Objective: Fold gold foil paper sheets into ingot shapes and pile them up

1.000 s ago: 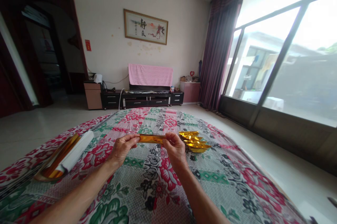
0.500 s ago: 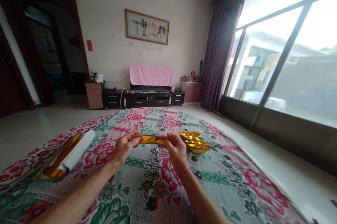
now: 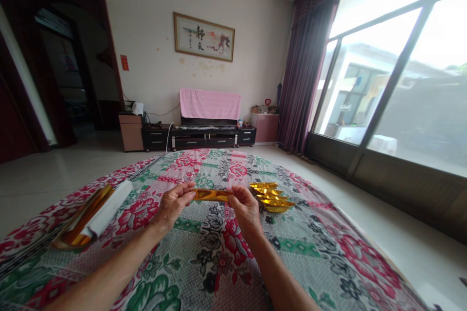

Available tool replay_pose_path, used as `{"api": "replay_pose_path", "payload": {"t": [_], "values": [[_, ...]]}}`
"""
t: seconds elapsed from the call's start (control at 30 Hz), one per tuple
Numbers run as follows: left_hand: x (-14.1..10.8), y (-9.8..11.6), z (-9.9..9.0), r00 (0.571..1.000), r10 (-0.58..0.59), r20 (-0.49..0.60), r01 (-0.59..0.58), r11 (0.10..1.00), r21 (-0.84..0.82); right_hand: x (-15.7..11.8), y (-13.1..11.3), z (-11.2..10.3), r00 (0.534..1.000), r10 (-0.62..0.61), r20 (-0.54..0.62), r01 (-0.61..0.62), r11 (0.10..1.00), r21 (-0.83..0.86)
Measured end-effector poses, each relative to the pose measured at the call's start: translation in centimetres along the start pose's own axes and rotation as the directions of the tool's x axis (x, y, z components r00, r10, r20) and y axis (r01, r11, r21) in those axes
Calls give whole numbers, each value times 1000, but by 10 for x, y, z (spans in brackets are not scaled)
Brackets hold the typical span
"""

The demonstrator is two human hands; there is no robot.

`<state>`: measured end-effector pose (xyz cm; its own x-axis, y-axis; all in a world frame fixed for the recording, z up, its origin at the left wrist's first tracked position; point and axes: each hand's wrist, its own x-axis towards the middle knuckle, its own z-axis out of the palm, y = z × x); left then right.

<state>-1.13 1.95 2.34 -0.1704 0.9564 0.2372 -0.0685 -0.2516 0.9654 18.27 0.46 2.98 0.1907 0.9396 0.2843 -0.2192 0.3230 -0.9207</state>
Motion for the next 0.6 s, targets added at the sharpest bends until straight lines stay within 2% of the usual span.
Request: {"api": "replay_pose_path", "payload": {"t": [0.23, 0.6], "values": [[0, -3, -1, 999, 33, 27, -34, 999, 28, 2, 2, -3, 999, -42, -7, 42, 997, -65], [3, -13, -1, 998, 68, 14, -69, 995, 70, 3, 3, -3, 1000, -4, -14, 2, 992, -128]]}}
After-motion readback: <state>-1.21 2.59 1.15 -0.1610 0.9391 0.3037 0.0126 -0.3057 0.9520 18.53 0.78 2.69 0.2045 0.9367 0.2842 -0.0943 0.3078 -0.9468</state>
